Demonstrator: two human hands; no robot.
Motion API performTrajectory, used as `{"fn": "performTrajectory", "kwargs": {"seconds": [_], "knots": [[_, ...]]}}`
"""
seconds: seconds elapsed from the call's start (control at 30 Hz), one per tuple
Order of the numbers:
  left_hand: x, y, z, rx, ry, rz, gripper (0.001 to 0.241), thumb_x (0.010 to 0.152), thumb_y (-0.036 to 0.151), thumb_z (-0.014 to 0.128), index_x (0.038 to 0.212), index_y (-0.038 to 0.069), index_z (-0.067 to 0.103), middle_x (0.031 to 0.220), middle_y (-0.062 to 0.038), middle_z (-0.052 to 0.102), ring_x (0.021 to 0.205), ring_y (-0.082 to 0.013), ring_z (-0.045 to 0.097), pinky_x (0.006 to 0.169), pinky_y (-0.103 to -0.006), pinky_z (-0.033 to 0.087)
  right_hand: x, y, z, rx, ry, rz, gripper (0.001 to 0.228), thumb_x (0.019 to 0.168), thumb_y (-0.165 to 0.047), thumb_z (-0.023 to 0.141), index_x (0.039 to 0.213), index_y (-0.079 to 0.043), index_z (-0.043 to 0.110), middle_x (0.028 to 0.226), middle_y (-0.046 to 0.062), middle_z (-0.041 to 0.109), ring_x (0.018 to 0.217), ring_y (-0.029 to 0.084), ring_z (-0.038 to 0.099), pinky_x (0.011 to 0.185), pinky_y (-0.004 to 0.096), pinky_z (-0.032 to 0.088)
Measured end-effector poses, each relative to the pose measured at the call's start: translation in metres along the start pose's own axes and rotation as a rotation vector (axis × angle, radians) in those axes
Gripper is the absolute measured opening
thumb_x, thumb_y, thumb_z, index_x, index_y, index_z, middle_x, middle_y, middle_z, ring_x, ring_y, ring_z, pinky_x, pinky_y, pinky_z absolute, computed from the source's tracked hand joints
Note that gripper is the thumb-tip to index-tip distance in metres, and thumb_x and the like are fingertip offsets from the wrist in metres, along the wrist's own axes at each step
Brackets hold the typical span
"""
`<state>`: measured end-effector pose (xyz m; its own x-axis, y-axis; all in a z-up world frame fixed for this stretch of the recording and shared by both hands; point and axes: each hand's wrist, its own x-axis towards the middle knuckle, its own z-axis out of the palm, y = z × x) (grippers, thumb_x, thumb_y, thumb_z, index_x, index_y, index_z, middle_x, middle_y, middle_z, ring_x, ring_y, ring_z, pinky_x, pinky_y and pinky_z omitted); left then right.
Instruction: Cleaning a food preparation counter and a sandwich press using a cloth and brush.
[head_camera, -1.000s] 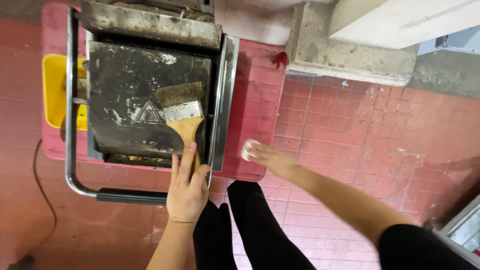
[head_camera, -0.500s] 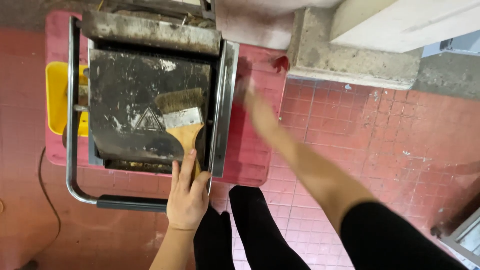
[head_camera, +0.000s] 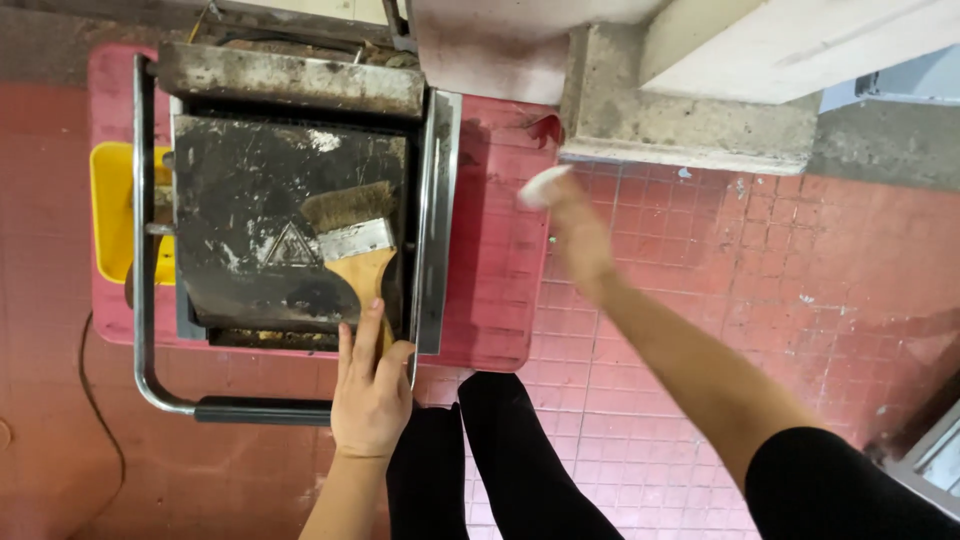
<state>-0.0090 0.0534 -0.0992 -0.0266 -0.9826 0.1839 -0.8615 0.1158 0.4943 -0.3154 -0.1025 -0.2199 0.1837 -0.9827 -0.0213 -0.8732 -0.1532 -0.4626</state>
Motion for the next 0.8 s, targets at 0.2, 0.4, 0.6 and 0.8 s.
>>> {"fn": "performTrajectory", "kwargs": {"seconds": [0.2, 0.4, 0.6, 0.8], "knots": [[0.000, -0.002, 0.002, -0.002, 0.004, 0.000, 0.025, 0.082, -0.006, 0.068, 0.100, 0.011, 0.066, 0.160, -0.016, 0.046, 0.142, -0.0380, 0.054, 0.124, -0.0591, 0.041, 0.001, 0.026, 0.073, -0.158, -0.541, -0.512, 0.078, 0.090, 0.000, 0.063, 0.152, -0.045, 0.050, 0.171, -0.004, 0.031, 0.146, 0.025, 0.046, 0.117, 0.033, 0.046], [-0.005, -0.004, 0.005, -0.001, 0.028, 0.011, 0.027, 0.081, -0.005, 0.070, 0.101, 0.011, 0.067, 0.159, -0.016, 0.048, 0.140, -0.0386, 0.056, 0.124, -0.0591, 0.041, 0.068, 0.048, 0.041, -0.073, 0.180, 0.203, 0.079, 0.077, 0.021, 0.054, 0.150, -0.009, 0.059, 0.167, 0.009, 0.038, 0.156, 0.026, 0.030, 0.121, 0.030, 0.034], [-0.008, -0.007, 0.008, 0.011, 0.009, 0.014, 0.024, 0.082, -0.003, 0.071, 0.102, 0.010, 0.066, 0.159, -0.016, 0.047, 0.140, -0.0371, 0.056, 0.125, -0.0606, 0.040, 0.085, 0.038, 0.086, -0.286, -0.337, -0.505, 0.079, 0.077, 0.009, 0.061, 0.150, -0.020, 0.055, 0.171, 0.002, 0.032, 0.159, 0.023, 0.025, 0.128, 0.036, 0.028], [-0.011, -0.008, 0.008, -0.005, -0.010, 0.000, 0.025, 0.082, -0.003, 0.071, 0.102, 0.011, 0.066, 0.161, -0.014, 0.043, 0.145, -0.0364, 0.052, 0.128, -0.0623, 0.035, 0.068, 0.038, 0.020, -0.180, 0.073, 0.366, 0.073, 0.086, 0.018, 0.044, 0.155, -0.006, 0.050, 0.169, 0.011, 0.032, 0.158, 0.028, 0.020, 0.127, 0.038, 0.025]]}}
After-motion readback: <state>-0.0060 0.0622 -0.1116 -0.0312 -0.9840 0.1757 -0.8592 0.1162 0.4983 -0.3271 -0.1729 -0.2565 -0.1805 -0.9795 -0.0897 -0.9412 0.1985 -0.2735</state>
